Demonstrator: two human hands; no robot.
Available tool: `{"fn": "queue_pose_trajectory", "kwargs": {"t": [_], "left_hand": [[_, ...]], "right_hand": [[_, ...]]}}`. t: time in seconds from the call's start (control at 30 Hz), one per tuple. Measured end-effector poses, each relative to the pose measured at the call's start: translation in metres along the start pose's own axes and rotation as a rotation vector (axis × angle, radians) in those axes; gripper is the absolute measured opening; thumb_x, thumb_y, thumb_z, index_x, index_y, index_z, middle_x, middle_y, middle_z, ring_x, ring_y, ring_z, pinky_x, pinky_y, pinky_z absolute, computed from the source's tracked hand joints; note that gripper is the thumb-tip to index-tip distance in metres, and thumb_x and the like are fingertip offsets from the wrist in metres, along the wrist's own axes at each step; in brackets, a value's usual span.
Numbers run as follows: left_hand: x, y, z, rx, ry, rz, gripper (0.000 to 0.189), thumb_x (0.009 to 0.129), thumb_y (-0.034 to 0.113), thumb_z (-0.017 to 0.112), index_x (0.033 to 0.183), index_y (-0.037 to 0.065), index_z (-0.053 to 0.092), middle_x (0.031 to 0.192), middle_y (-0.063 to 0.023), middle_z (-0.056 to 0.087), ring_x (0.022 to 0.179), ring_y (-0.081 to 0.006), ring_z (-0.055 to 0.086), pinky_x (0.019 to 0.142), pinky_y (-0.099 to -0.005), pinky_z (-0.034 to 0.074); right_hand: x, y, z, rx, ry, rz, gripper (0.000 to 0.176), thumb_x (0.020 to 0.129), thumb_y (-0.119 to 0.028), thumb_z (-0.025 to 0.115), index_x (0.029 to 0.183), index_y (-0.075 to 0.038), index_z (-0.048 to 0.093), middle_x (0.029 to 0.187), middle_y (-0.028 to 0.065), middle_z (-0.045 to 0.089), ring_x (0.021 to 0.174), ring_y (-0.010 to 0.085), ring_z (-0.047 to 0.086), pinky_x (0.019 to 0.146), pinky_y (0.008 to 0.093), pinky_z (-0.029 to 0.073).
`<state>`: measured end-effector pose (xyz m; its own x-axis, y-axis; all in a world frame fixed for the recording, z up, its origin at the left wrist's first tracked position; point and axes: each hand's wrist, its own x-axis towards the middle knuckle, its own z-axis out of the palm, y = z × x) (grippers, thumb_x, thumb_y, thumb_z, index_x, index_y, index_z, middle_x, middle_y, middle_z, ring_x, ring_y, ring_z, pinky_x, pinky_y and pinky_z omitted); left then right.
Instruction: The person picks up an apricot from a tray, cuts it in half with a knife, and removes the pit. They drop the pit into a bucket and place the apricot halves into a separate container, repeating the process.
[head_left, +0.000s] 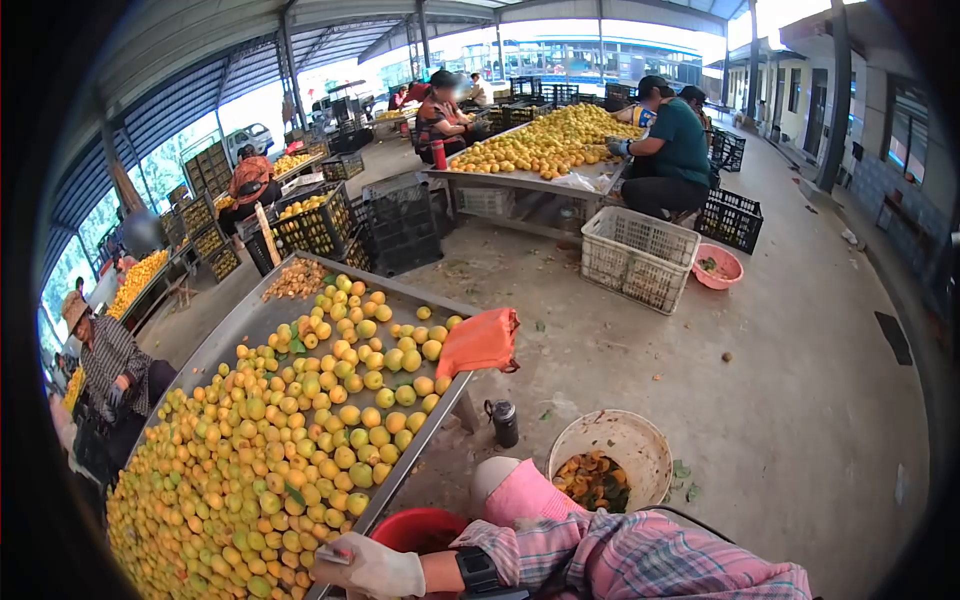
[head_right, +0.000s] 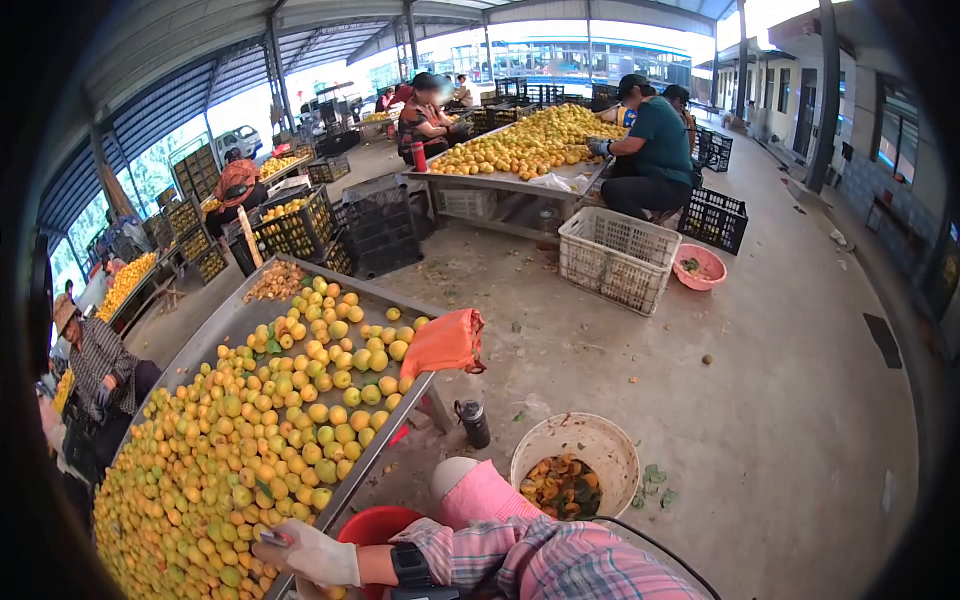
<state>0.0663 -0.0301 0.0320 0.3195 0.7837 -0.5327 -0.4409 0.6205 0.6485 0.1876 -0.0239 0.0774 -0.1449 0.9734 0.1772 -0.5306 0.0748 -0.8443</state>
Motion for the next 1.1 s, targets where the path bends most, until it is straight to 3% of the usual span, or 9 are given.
{"fn": "queue_pose_trajectory", "kwargs": {"t": [0.17,0.23,0.27,0.3,0.43,0.77,0.87,0.97,1.1], "left_hand": [[-0.015,-0.005,0.024,0.258,-0.012,0.246,0.024,0.099,0.035,0.042,0.101,0.014,0.054,0.067,0.0015,0.044,0.049,-0.0128,0.044,0.040,-0.0271,0.034],[-0.014,-0.008,0.019,1.056,-0.039,1.066,0.037,0.098,0.034,0.049,0.117,0.002,0.053,0.086,-0.0082,0.058,0.074,-0.0194,0.060,0.054,-0.0307,0.049],[-0.020,-0.004,0.021,0.588,0.068,0.471,0.046,0.097,0.032,0.052,0.123,-0.006,0.050,0.105,-0.0196,0.061,0.096,-0.0299,0.061,0.073,-0.0378,0.053],[-0.019,-0.004,0.016,0.582,0.090,0.472,0.046,0.097,0.032,0.052,0.123,-0.006,0.050,0.105,-0.0196,0.061,0.096,-0.0299,0.061,0.073,-0.0378,0.053],[-0.002,-0.010,0.008,1.062,0.227,1.135,0.030,0.082,0.014,0.067,0.105,-0.002,0.056,0.096,-0.0207,0.061,0.089,-0.0403,0.059,0.076,-0.0470,0.046],[-0.004,-0.006,0.006,1.395,0.295,1.279,0.040,0.079,0.015,0.066,0.111,0.000,0.047,0.096,-0.0184,0.057,0.092,-0.0393,0.056,0.077,-0.0481,0.042],[-0.009,-0.003,0.009,1.342,0.291,1.046,0.041,0.083,0.018,0.067,0.114,0.002,0.046,0.100,-0.0157,0.059,0.097,-0.0342,0.058,0.079,-0.0449,0.046],[-0.030,0.011,0.032,0.878,0.067,0.927,0.054,0.082,0.027,0.069,0.126,0.002,0.049,0.106,-0.0205,0.062,0.096,-0.0345,0.062,0.081,-0.0407,0.050],[-0.027,0.009,0.013,0.987,-0.001,0.901,0.053,0.077,0.028,0.074,0.120,0.006,0.051,0.109,-0.0130,0.063,0.099,-0.0290,0.063,0.085,-0.0392,0.050]], "right_hand": [[0.001,-0.017,0.001,-0.005,0.444,0.221,0.036,0.094,-0.038,0.061,0.105,-0.004,0.053,0.054,-0.0019,0.048,0.040,0.0086,0.045,0.039,0.0243,0.035],[-0.003,-0.018,0.003,0.141,0.508,0.100,0.034,0.093,-0.038,0.062,0.096,-0.005,0.055,0.056,0.0006,0.051,0.044,0.0092,0.048,0.044,0.0254,0.038],[-0.007,-0.028,0.004,0.122,0.475,0.102,0.022,0.092,-0.019,0.060,0.079,-0.005,0.050,0.055,-0.0007,0.044,0.048,0.0104,0.048,0.049,0.0274,0.043],[-0.005,-0.017,0.003,0.226,0.479,0.014,0.018,0.088,-0.011,0.053,0.072,-0.009,0.044,0.053,-0.0015,0.039,0.047,0.0111,0.043,0.046,0.0273,0.039],[0.000,-0.022,0.007,0.338,0.335,-0.129,0.020,0.085,-0.015,0.046,0.067,-0.012,0.037,0.054,-0.0012,0.036,0.043,0.0109,0.031,0.040,0.0269,0.029],[0.009,-0.012,0.011,0.149,0.108,-0.029,0.022,0.089,-0.007,0.042,0.067,-0.009,0.038,0.055,-0.0002,0.038,0.042,0.0117,0.039,0.042,0.0254,0.032],[0.018,0.021,-0.001,-1.159,0.164,-0.581,0.013,0.092,-0.010,0.050,0.082,-0.002,0.049,0.062,0.0072,0.043,0.055,0.0183,0.053,0.056,0.0301,0.044],[0.009,0.024,0.007,-0.189,0.015,-0.243,0.013,0.090,-0.012,0.057,0.094,0.001,0.056,0.069,0.0048,0.051,0.060,0.0180,0.054,0.060,0.0276,0.046],[-0.012,-0.040,0.029,-0.297,0.068,0.086,0.024,0.081,-0.011,0.071,0.095,0.005,0.060,0.078,0.0050,0.055,0.073,0.0192,0.055,0.069,0.0277,0.046]]}}
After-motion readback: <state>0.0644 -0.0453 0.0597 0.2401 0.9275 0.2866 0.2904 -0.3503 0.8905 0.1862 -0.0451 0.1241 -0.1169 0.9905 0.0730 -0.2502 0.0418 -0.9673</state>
